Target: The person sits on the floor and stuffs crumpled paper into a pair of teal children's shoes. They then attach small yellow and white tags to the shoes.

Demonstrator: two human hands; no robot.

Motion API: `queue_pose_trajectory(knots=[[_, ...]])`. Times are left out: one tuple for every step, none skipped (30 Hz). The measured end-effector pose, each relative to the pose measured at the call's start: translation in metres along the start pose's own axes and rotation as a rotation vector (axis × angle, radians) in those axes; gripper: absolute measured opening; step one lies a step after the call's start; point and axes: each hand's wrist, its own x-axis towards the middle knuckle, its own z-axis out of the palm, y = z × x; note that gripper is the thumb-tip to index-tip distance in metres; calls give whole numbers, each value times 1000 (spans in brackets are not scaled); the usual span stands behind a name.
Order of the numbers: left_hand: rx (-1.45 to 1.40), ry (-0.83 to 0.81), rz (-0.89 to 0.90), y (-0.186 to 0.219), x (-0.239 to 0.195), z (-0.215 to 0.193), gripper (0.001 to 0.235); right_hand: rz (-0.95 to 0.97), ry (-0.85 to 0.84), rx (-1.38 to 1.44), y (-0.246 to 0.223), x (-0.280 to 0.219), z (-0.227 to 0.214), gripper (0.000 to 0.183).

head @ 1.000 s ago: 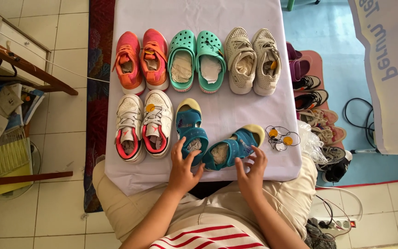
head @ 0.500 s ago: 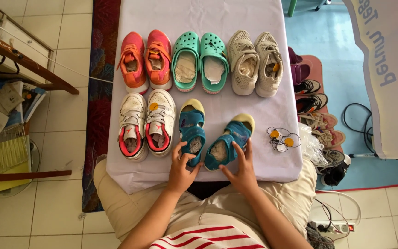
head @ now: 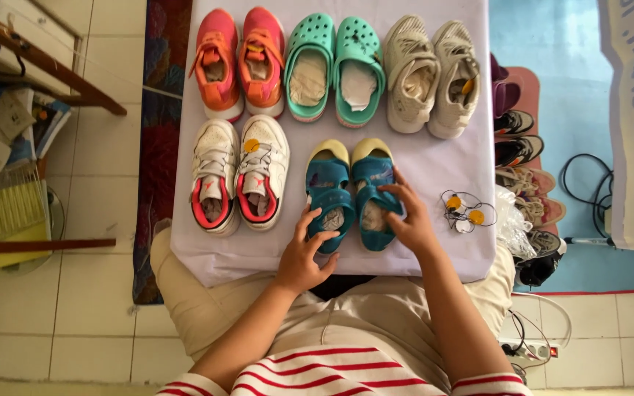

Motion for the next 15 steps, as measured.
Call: queue_pose_trajectory(knots=[[-17, -14, 7, 0, 0, -2, 35, 13, 25, 35, 0, 3, 0, 49], [-19, -12, -3, -1, 1, -1, 35, 18, 15, 34, 2, 1, 3, 49], [-4, -23, 2, -2, 1, 0, 40, 20, 30, 60, 4, 0, 5, 48], [8, -34, 2, -2, 0, 1, 44, 27, 43, 85, 6, -4, 7, 48], [4, -33, -12, -1, -1, 2, 44, 36, 31, 84, 7, -5, 7, 48], [17, -51, 2, -3, 0, 2, 46, 14, 37, 71, 7, -5, 8, 47], [29, -70, 17, -4, 1, 2, 47, -8, 43, 58, 8, -5, 9, 47], [30, -73, 15, -5, 0, 3, 47, -6, 44, 61, 7, -5, 11, 47], [19, -70, 12, -5, -1, 4, 43, -13, 49, 66, 5, -6, 12, 46], [6, -70, 16, -6, 0, 6, 39, -22, 61, 68, 4, -7, 12, 46], [5, -76, 21, -4, -2, 6, 39, -20, 69, 68, 1, -9, 14, 46], [4, -75, 5, -3, -1, 7, 39, -18, 72, 61, -2, -9, 16, 46], [4, -75, -10, -2, 0, 7, 40, -16, 76, 54, -6, -9, 17, 46], [4, -81, -2, 1, 1, 9, 40, -16, 86, 54, -6, -10, 19, 46], [-3, -74, -14, 3, 3, 11, 39, -20, 102, 54, -6, -10, 20, 46]])
